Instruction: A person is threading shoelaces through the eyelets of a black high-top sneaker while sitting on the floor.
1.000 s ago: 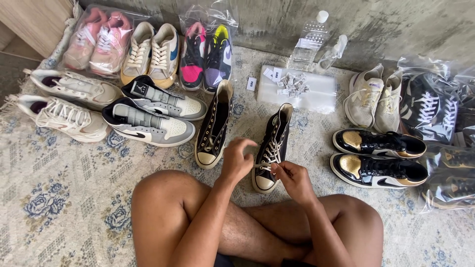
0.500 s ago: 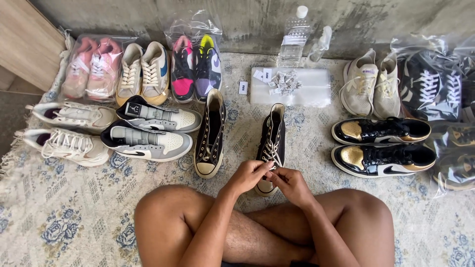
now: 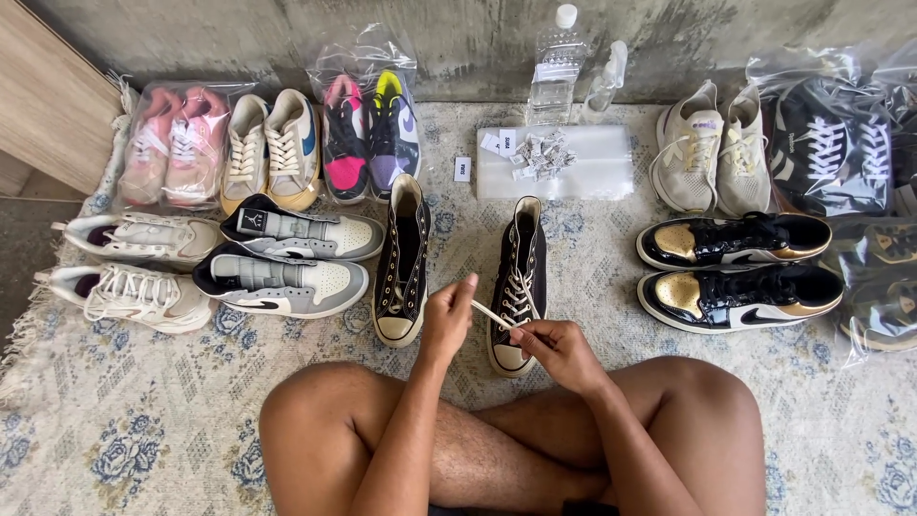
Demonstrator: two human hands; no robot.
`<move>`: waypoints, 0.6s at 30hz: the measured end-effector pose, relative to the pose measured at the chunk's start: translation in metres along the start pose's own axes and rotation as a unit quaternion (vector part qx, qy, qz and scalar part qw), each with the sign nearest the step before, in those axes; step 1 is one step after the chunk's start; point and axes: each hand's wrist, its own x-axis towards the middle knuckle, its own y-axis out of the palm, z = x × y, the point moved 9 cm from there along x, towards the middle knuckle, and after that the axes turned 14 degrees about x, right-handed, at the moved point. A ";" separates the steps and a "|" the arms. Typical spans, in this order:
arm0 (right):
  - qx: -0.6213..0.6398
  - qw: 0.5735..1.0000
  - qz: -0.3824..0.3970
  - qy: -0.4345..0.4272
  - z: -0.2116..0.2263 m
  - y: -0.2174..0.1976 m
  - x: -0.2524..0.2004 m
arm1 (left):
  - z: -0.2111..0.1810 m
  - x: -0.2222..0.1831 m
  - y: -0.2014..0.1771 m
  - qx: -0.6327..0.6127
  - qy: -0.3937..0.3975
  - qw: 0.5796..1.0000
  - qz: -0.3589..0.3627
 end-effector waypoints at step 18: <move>0.068 0.993 -0.054 0.084 -0.062 -0.003 0.008 | -0.002 -0.006 -0.028 -0.150 -0.124 0.974 -0.120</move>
